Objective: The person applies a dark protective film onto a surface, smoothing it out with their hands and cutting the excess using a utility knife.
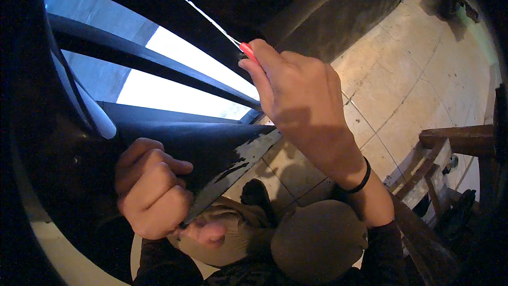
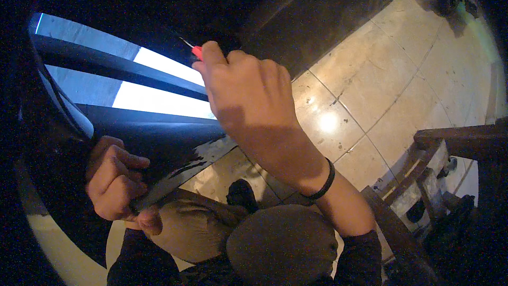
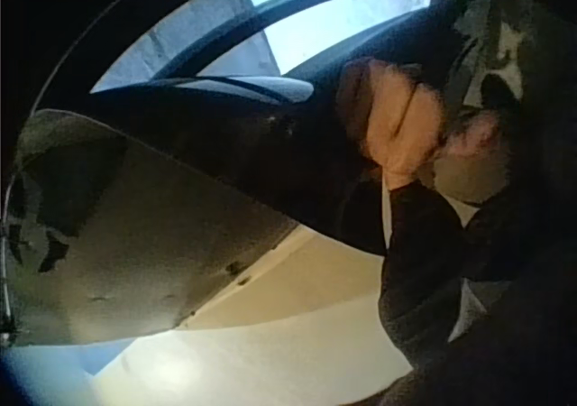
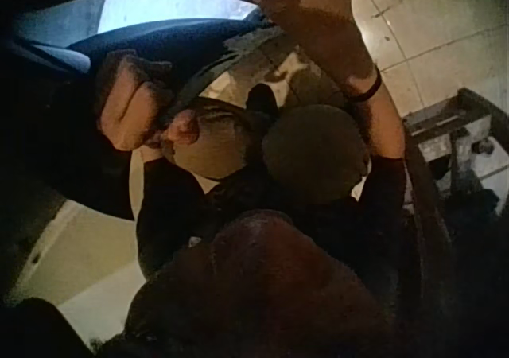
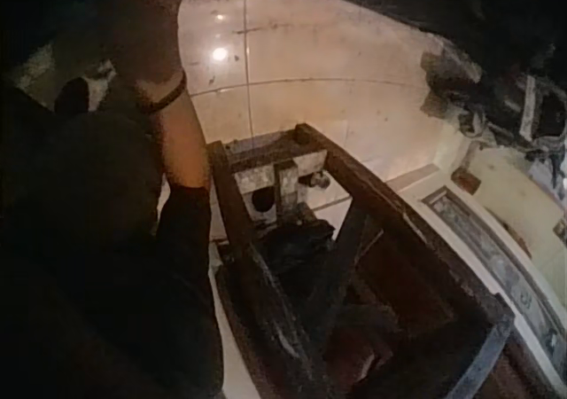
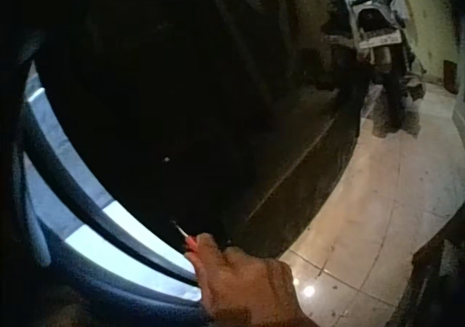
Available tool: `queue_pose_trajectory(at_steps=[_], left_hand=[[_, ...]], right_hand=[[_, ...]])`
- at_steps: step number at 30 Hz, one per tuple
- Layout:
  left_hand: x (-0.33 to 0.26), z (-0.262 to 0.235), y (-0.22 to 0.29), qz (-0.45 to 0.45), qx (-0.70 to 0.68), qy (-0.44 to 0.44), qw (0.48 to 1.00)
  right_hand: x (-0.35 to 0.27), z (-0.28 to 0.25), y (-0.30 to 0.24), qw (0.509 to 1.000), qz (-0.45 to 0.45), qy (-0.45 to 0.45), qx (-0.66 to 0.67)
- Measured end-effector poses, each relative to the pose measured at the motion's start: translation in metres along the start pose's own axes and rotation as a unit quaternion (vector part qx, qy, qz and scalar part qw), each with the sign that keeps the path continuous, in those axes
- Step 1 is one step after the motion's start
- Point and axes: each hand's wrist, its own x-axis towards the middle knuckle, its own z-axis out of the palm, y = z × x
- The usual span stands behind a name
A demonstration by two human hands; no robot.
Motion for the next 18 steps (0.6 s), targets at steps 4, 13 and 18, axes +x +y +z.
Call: queue_pose_trajectory(at_steps=[4,13,18], left_hand=[[0.0,0.007,0.001,0.003,0.001,0.036,0.999],[-0.001,0.002,0.0,-0.01,0.0,0.001,1.0],[0.001,0.003,-0.001,-0.005,0.004,0.011,1.0]], right_hand=[[-0.009,0.011,0.003,1.0,0.013,-0.007,-0.022],[0.0,-0.006,-0.001,1.0,-0.015,0.023,-0.003],[-0.003,-0.002,0.004,0.999,-0.017,0.013,0.025]])
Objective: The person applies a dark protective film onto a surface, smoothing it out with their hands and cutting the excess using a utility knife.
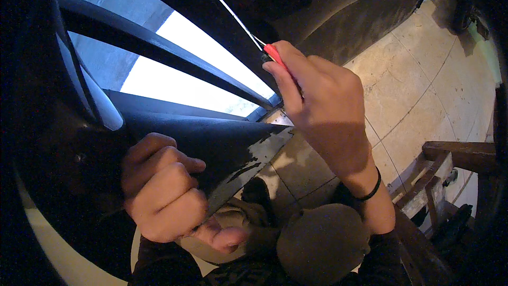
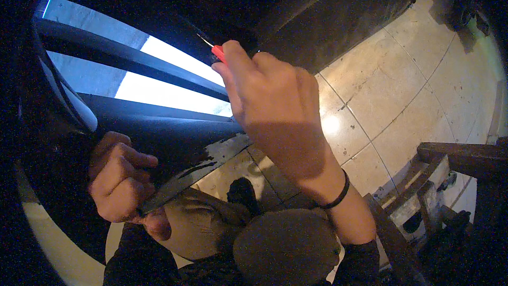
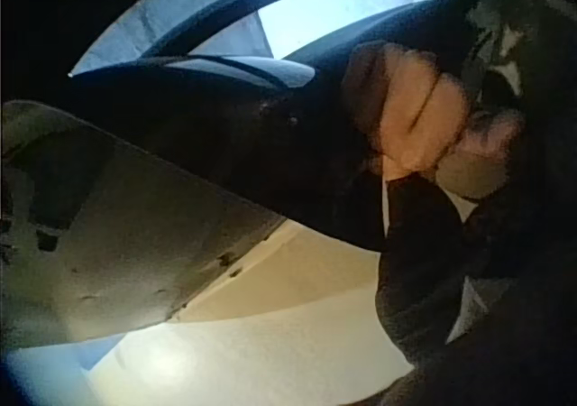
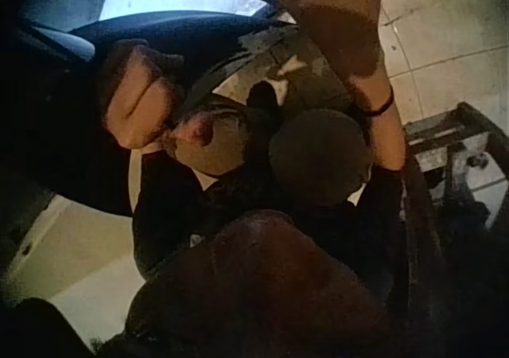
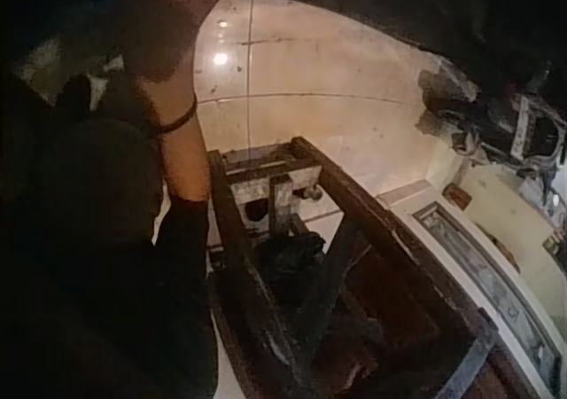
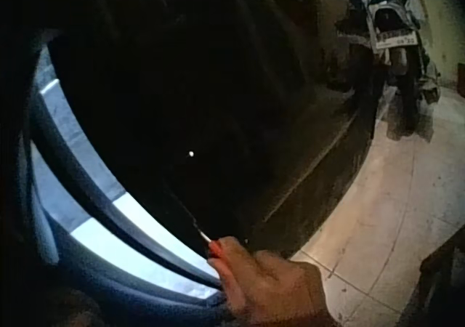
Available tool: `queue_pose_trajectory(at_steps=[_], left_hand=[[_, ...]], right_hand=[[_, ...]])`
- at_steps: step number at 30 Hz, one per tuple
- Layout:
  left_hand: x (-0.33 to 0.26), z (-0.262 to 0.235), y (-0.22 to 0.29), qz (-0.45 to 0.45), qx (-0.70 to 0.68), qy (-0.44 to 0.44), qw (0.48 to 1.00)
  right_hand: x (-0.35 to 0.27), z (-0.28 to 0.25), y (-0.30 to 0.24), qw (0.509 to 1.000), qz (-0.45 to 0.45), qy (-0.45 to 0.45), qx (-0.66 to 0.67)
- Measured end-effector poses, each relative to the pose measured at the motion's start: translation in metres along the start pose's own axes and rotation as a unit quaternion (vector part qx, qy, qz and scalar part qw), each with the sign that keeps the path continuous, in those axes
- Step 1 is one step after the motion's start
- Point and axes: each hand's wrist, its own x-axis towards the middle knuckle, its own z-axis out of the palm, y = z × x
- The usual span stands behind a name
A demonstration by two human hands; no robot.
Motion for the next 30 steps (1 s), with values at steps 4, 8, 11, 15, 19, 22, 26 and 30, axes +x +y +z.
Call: queue_pose_trajectory(at_steps=[4,8,11,15,19,22,26,30], left_hand=[[-0.002,0.005,0.0,-0.002,-0.002,0.028,1.0],[0.0,0.003,0.0,-0.005,0.009,0.02,1.0],[0.0,0.004,0.003,-0.013,0.01,0.023,1.0],[0.0,0.002,0.002,-0.005,-0.004,0.01,1.0],[0.003,0.007,0.004,-0.001,0.012,0.039,0.999],[-0.001,0.009,0.005,-0.011,0.011,0.048,0.999],[-0.001,0.008,0.007,-0.02,0.003,0.053,0.998],[-0.001,0.0,0.005,-0.019,-0.007,0.009,1.0]], right_hand=[[-0.004,0.011,0.0,0.998,-0.008,0.0,-0.06],[-0.006,0.016,-0.005,0.995,0.003,0.02,-0.101],[-0.007,0.019,-0.006,0.994,0.0,0.043,-0.102],[-0.011,0.022,-0.005,0.993,0.009,0.029,-0.116],[-0.012,0.021,-0.002,0.996,0.035,-0.001,-0.084],[-0.014,0.027,-0.002,0.996,0.038,-0.019,-0.078],[-0.014,0.028,-0.001,0.997,0.03,0.0,-0.076],[-0.015,0.033,0.0,0.996,0.041,-0.02,-0.078]])
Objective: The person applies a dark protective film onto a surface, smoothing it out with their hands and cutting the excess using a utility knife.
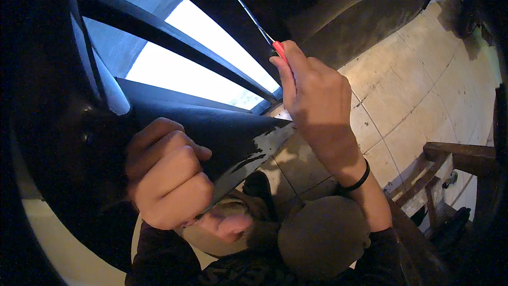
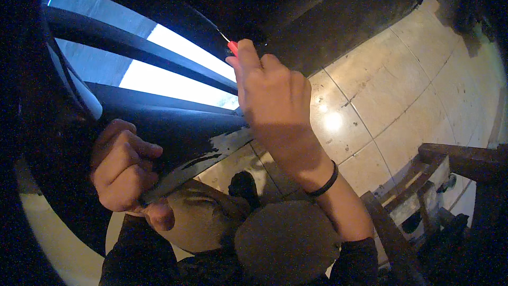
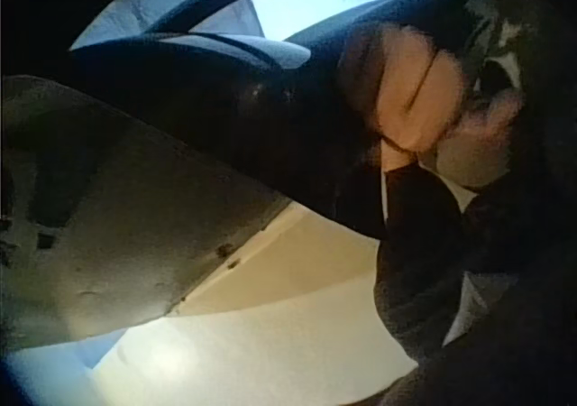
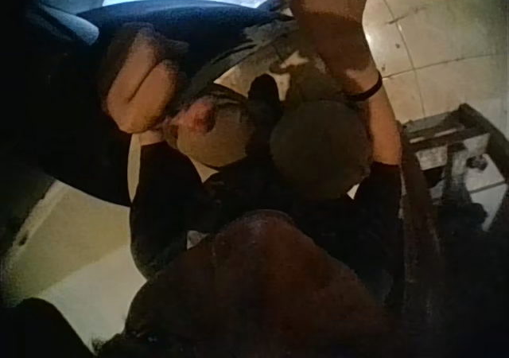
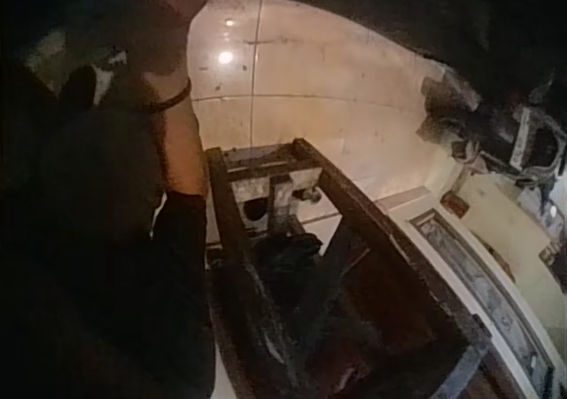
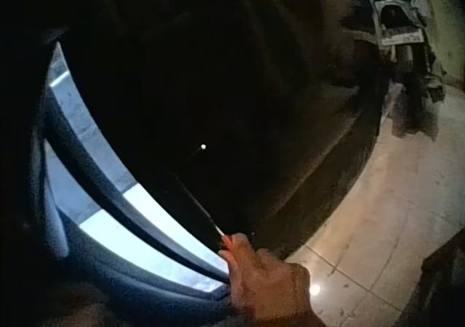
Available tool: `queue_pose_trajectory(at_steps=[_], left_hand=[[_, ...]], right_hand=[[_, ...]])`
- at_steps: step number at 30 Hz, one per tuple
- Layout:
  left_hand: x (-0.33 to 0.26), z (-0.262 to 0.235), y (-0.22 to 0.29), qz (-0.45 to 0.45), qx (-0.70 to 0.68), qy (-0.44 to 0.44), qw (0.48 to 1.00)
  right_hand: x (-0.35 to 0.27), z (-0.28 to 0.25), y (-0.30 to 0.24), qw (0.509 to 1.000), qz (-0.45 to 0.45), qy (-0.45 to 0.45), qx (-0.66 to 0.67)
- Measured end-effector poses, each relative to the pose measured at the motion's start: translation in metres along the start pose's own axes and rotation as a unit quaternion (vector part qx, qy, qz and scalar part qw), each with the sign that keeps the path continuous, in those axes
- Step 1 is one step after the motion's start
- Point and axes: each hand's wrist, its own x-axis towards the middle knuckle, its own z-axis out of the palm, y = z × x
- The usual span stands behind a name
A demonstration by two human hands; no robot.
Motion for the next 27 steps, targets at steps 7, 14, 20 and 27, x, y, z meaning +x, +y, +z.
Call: queue_pose_trajectory(at_steps=[7,14,20,27], left_hand=[[0.001,-0.001,-0.007,0.01,0.004,-0.012,1.0],[-0.008,-0.001,-0.002,-0.001,0.014,-0.025,1.0],[-0.003,-0.001,-0.006,0.017,-0.004,-0.025,1.0],[0.001,0.001,-0.01,0.035,-0.023,-0.004,0.999]], right_hand=[[-0.042,0.04,0.057,0.986,0.083,-0.145,-0.017],[-0.02,-0.025,0.052,0.959,0.154,-0.164,0.175],[-0.023,0.02,0.053,0.892,0.271,0.002,0.36],[0.01,0.058,0.062,0.95,0.065,0.157,0.261]])
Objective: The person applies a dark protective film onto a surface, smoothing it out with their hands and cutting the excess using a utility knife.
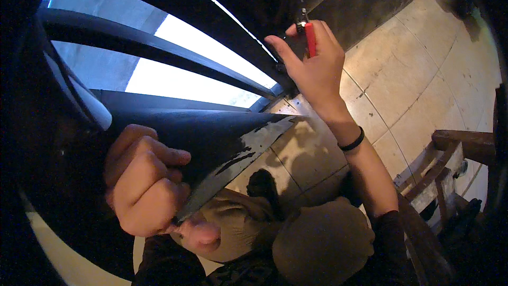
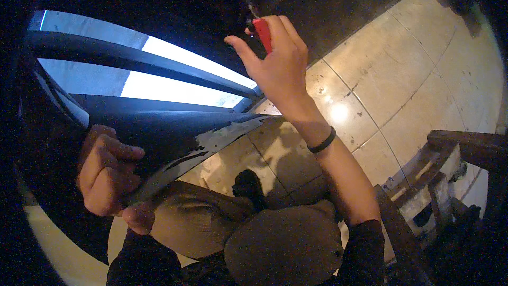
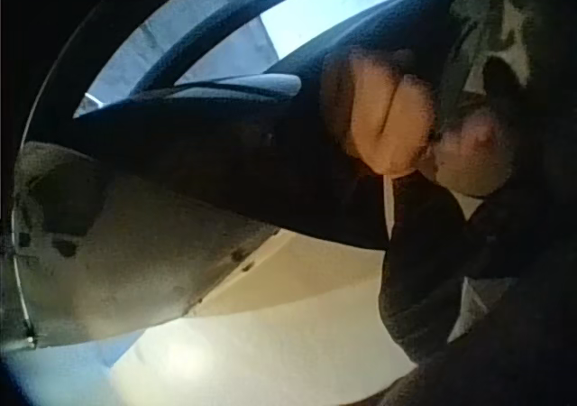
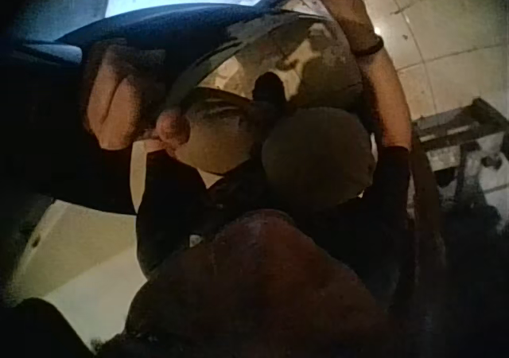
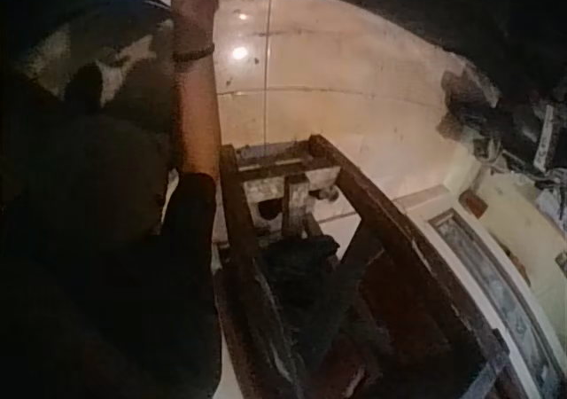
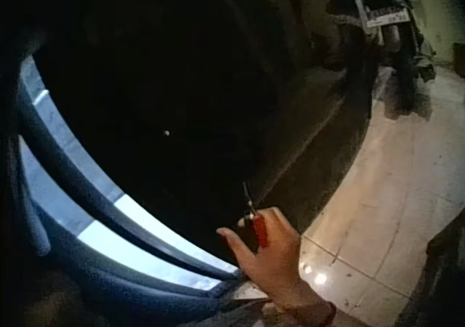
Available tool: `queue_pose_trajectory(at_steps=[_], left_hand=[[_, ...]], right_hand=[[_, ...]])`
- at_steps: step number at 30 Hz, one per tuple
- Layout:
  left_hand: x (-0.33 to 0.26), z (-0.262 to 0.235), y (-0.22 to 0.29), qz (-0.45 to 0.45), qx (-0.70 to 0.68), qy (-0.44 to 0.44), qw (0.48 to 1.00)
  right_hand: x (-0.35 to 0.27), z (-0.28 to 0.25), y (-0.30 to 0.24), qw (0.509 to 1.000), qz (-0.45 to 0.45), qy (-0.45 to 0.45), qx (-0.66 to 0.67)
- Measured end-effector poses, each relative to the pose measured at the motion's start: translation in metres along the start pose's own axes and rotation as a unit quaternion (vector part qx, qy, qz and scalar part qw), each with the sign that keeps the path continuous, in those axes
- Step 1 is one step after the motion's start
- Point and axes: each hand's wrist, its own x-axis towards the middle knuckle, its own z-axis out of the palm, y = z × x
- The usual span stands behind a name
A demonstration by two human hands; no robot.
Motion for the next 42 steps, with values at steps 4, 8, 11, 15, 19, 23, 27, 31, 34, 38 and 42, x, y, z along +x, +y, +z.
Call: queue_pose_trajectory(at_steps=[4,8,11,15,19,23,27,31,34,38,42], left_hand=[[0.002,0.004,0.005,-0.022,0.016,0.015,1.0],[0.002,0.004,0.006,-0.027,0.023,0.02,0.999],[0.002,0.004,0.007,-0.035,0.02,0.015,0.999],[0.005,0.0,0.011,-0.04,0.009,-0.02,0.999],[0.003,0.005,0.018,-0.073,0.023,0.015,0.997],[0.006,0.005,0.022,-0.096,0.035,0.016,0.995],[0.01,0.005,0.015,-0.062,0.045,0.016,0.997],[0.006,0.006,0.009,-0.038,0.023,0.016,0.999],[0.006,0.001,0.006,-0.017,0.016,-0.01,1.0],[0.002,-0.002,0.001,0.001,0.016,-0.059,0.998],[0.004,-0.001,0.008,-0.027,0.031,-0.05,0.998]], right_hand=[[0.015,0.005,0.006,0.996,-0.075,-0.011,-0.04],[0.012,0.007,0.005,0.996,-0.073,-0.022,-0.038],[-0.003,-0.009,-0.009,0.997,0.068,-0.036,0.015],[-0.027,-0.022,-0.014,0.964,0.248,-0.066,0.069],[-0.013,0.003,-0.022,0.959,0.24,0.027,0.15],[-0.001,0.013,-0.016,0.946,0.301,0.036,0.118],[0.002,0.017,-0.031,0.903,0.378,0.033,0.201],[0.001,0.012,-0.028,0.887,0.387,0.012,0.252],[0.0,0.005,-0.023,0.882,0.394,-0.017,0.257],[-0.004,0.0,-0.022,0.873,0.399,-0.027,0.278],[-0.005,-0.005,-0.023,0.861,0.417,-0.037,0.29]])
